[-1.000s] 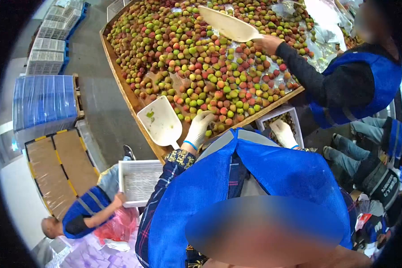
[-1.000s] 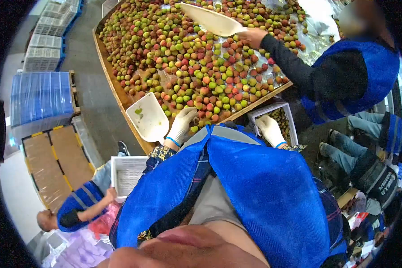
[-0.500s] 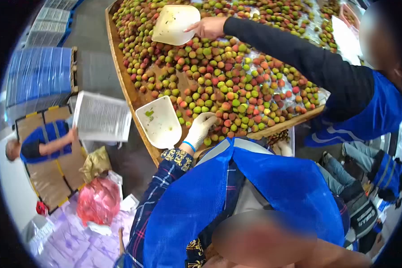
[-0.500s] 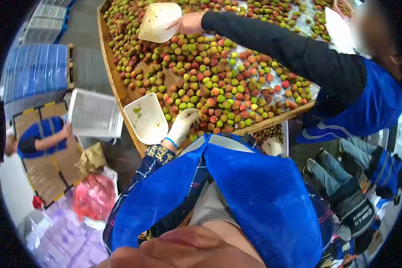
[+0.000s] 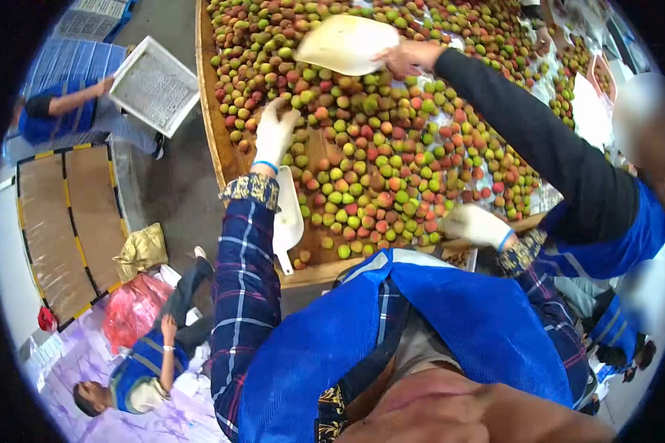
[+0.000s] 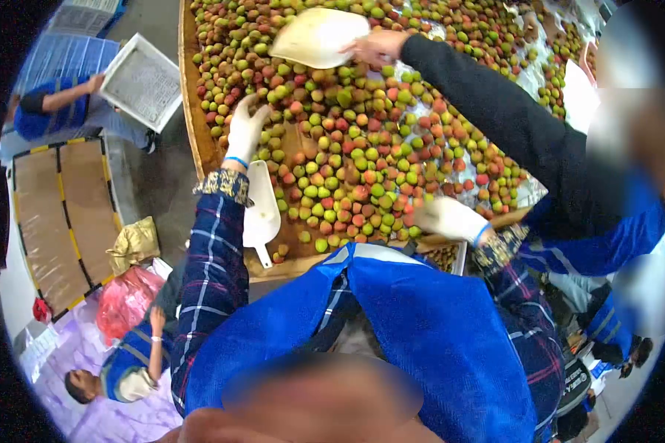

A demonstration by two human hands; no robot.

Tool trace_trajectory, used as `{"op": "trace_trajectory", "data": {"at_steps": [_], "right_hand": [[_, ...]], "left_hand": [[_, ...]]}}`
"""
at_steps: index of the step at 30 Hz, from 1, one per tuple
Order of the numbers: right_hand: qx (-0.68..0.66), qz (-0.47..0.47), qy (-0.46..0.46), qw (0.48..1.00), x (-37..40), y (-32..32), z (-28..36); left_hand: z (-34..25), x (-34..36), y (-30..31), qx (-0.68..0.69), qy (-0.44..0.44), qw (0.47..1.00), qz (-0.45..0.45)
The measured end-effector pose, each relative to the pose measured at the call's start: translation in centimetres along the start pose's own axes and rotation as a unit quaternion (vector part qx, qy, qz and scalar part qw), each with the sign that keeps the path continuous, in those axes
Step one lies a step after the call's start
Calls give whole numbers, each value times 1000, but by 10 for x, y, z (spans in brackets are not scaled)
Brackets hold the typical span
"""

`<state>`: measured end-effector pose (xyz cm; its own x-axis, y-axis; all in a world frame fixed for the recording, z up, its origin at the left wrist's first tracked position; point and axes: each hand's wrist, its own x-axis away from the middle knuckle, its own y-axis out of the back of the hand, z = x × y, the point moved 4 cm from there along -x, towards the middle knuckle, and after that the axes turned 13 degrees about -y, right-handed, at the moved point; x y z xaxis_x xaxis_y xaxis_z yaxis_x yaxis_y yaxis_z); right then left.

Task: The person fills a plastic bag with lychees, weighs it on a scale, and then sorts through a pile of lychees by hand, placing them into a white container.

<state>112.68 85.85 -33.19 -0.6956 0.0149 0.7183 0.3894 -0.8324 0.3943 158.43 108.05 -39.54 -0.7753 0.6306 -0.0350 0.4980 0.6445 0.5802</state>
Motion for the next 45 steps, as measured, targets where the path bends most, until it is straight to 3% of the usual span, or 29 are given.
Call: {"op": "trace_trajectory", "data": {"at_steps": [1, 3, 4, 6, 8, 9, 11, 14, 16, 17, 19, 20, 22, 23, 24, 26, 27, 28, 30, 32, 33, 34, 35, 36, 38, 39, 42, 44, 45], "right_hand": [[3, 13, -69, 998, -35, 17, 24], [-69, -74, 50, 994, -85, 55, 101], [-69, -111, 101, 986, -121, 64, 128], [10, -147, 147, 978, -189, 93, 182], [79, -218, 222, 947, -266, 126, 217], [126, -261, 252, 923, -315, 139, 223], [208, -267, 130, 932, -383, 170, 236], [269, -361, 48, 892, -426, 164, 214], [315, -368, 60, 873, -436, 159, 196], [286, -352, 70, 889, -439, 162, 187], [267, -341, 72, 898, -426, 160, 167], [259, -354, 117, 891, -415, 159, 161], [248, -415, 139, 864, -383, 161, 139], [331, -370, 59, 866, -363, 161, 124], [333, -387, 49, 858, -356, 151, 96], [343, -405, 33, 847, -311, 148, 71], [343, -446, 52, 825, -292, 144, 61], [317, -441, 40, 838, -277, 142, 46], [306, -447, -37, 840, -246, 137, 17], [349, -480, -23, 804, -214, 131, -9], [347, -483, -30, 803, -202, 131, -17], [343, -488, -34, 802, -193, 128, -26], [344, -468, -73, 811, -188, 131, -41], [361, -492, -126, 782, -184, 132, -63], [367, -453, -218, 782, -165, 147, -97], [376, -462, -228, 770, -154, 150, -118], [388, -421, -304, 761, -128, 157, -144], [350, -497, -280, 743, -121, 156, -138], [313, -513, -221, 768, -117, 156, -106]], "left_hand": [[0, -18, 8, -30, -25, 999, -7], [27, -56, 17, -116, -99, 988, -31], [15, -69, 26, -155, -72, 985, -19], [28, -108, 34, -218, -117, 969, 3], [59, -138, 28, -320, -60, 945, 39], [66, -141, 21, -286, -34, 957, 40], [78, -138, 2, -253, -24, 967, 3], [79, -119, -22, -318, -78, 943, -68], [77, -111, -32, -320, -99, 940, -56], [71, -108, -35, -331, -109, 935, -61], [52, -99, -45, -335, -126, 934, -19], [48, -96, -53, -350, -140, 926, 1], [24, -82, -76, -289, -91, 950, 78], [7, -72, -91, -256, -119, 958, 58], [-7, -59, -111, -222, -147, 963, 38], [-47, -24, -146, -287, -208, 935, 20], [-58, -13, -160, -242, -183, 947, 101], [-71, 2, -173, -266, -226, 928, 127], [-98, 33, -195, -209, -228, 935, 176], [-118, 77, -208, -200, -278, 930, 130], [-141, 88, -199, -176, -255, 926, 215], [-143, 110, -205, -171, -287, 910, 243], [-147, 132, -206, -147, -321, 904, 240], [-150, 151, -206, -124, -356, 896, 234], [-158, 173, -204, -36, -375, 875, 305], [-168, 180, -188, 23, -382, 888, 255], [-138, 178, -177, 55, -327, 908, 255], [-119, 162, -141, -116, -261, 945, 160], [-107, 155, -123, -163, -226, 952, 129]]}}
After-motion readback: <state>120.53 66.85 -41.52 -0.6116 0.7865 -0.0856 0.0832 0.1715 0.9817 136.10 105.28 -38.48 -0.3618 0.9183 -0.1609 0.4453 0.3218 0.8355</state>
